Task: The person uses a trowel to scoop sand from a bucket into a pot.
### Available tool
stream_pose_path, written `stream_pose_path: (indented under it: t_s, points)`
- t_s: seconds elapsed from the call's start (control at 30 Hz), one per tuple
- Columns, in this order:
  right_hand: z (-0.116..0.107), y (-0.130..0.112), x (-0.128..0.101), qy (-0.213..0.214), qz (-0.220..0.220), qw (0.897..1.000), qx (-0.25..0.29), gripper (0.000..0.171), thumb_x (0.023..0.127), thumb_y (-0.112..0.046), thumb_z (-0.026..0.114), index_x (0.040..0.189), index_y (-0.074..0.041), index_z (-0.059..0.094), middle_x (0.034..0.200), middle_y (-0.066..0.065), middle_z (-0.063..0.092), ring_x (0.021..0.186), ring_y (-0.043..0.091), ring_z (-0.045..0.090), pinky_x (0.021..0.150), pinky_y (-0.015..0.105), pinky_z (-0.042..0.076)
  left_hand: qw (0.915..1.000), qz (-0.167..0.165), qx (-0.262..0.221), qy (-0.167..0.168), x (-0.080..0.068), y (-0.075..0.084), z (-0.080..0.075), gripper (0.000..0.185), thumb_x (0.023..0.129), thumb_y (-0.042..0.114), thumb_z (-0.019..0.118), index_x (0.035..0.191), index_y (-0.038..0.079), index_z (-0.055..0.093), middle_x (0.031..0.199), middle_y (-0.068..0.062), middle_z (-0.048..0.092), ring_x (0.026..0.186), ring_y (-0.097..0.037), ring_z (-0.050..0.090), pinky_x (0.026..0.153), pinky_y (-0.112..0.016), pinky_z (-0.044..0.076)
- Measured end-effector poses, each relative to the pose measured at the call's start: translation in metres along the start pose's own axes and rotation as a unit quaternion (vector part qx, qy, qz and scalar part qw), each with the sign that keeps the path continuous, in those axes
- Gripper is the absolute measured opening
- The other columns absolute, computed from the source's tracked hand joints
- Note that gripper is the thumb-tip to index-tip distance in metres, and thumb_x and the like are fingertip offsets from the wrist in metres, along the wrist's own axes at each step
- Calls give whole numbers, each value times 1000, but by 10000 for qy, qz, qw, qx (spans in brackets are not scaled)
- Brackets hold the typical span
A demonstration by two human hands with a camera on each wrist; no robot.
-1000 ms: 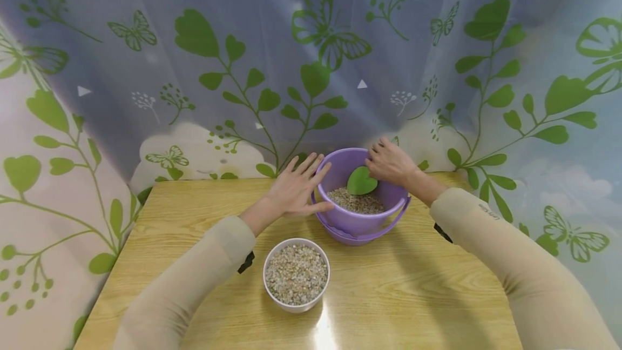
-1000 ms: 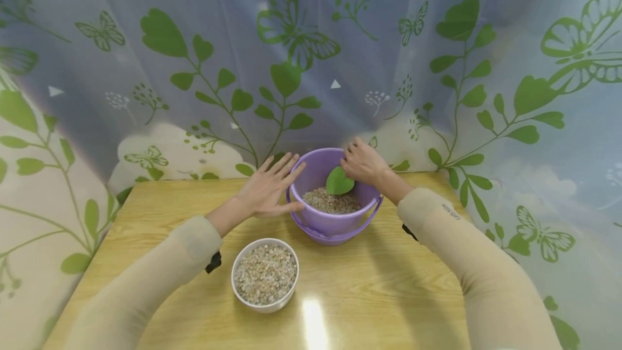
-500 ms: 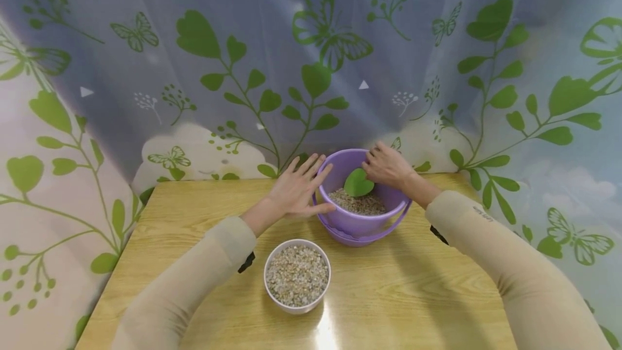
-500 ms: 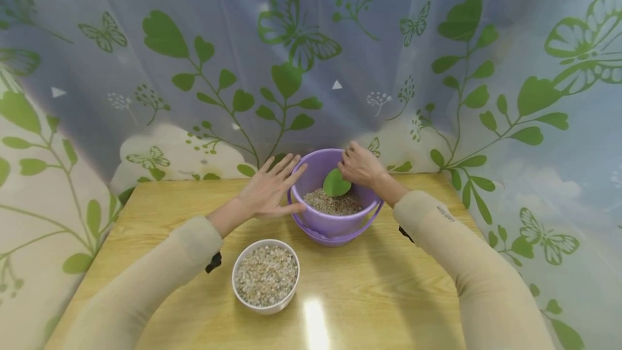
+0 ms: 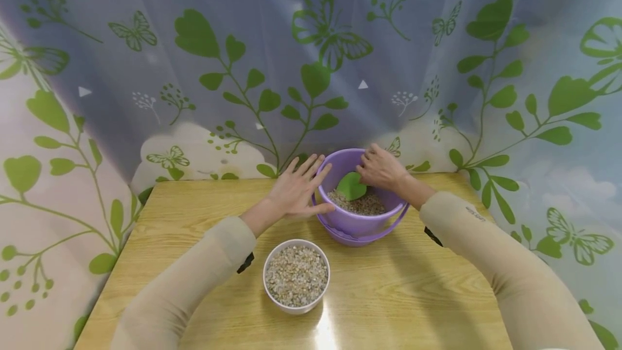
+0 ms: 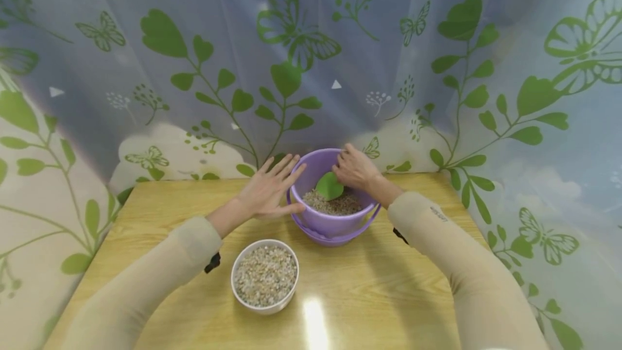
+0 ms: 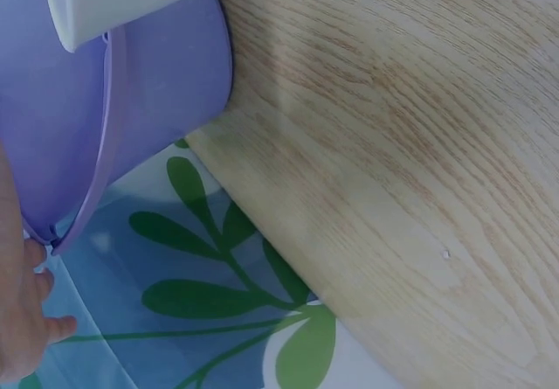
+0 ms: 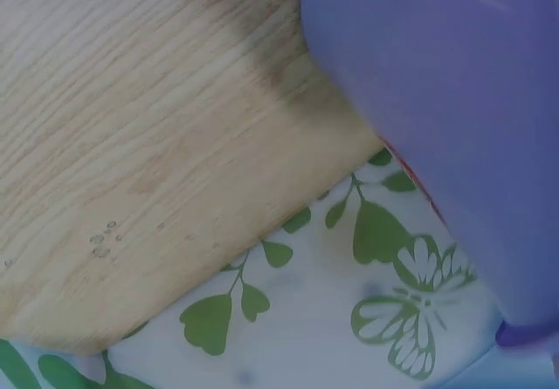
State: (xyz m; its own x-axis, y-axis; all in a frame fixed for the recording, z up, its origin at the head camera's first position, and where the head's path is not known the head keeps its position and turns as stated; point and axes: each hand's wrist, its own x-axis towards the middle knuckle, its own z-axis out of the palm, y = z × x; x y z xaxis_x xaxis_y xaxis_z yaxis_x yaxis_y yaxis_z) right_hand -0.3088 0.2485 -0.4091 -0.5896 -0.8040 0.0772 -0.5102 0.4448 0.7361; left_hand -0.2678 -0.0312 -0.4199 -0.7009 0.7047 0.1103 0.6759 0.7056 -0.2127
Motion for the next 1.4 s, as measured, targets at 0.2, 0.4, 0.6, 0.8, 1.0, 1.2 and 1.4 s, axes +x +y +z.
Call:
stream_pose_path:
  t_s: [0.2, 0.4, 0.6, 0.8, 1.0, 1.2, 1.4]
  points:
    - [-3, -8, 7, -14, -48, 9998, 203, 42, 96, -58, 67, 96, -16, 72, 89, 4, 75, 83, 23, 66, 89, 41, 47, 10000, -21, -9, -2, -1, 0, 0, 108, 94, 88, 34, 171, 14, 14, 178, -15, 20, 165, -34, 22, 133, -59, 27]
    - [-4, -11, 8, -182, -55, 9990, 393, 43, 97, -58, 66, 98, -15, 73, 93, 6, 77, 87, 25, 69, 92, 42, 48, 10000, -28, -74, -5, -1, 1, -2, 108, 95, 87, 35, 171, 13, 14, 178, -15, 19, 166, -34, 21, 133, -59, 26]
    - [-1, -9, 4, -514, 80, 9967, 617, 40, 98, -56, 66, 104, -18, 73, 97, 5, 77, 92, 24, 69, 93, 42, 47, 10000, 11, -48, 25, 0, 1, -2, 107, 95, 86, 36, 171, 13, 16, 178, -14, 19, 166, -33, 20, 133, -59, 27]
    - [-3, -10, 6, -360, -15, 9970, 681, 43, 97, -60, 66, 103, -18, 74, 94, 5, 77, 88, 23, 69, 90, 41, 49, 9999, -49, -97, -25, 0, 0, -2, 108, 94, 87, 37, 171, 14, 16, 179, -13, 18, 167, -31, 17, 134, -58, 24]
    - [-7, -11, 7, -334, -39, 9965, 761, 45, 96, -62, 66, 101, -18, 75, 92, 4, 78, 86, 23, 70, 89, 40, 51, 9999, -39, -118, -47, 0, 0, -1, 107, 95, 87, 36, 171, 13, 16, 179, -13, 15, 167, -32, 17, 133, -58, 26]
    - [-8, -12, 6, -213, -106, 9967, 772, 43, 96, -61, 67, 101, -18, 75, 91, 4, 78, 85, 23, 71, 91, 41, 52, 10000, -38, -81, -3, -1, 0, -2, 108, 95, 87, 36, 171, 13, 17, 178, -14, 18, 166, -32, 22, 132, -59, 29]
    - [-10, -13, 4, -119, -105, 9964, 832, 42, 95, -60, 68, 99, -18, 75, 91, 4, 78, 85, 23, 71, 92, 41, 53, 10000, -38, -72, 13, -1, 0, -1, 108, 95, 87, 36, 171, 13, 16, 178, -14, 18, 165, -32, 24, 131, -59, 31]
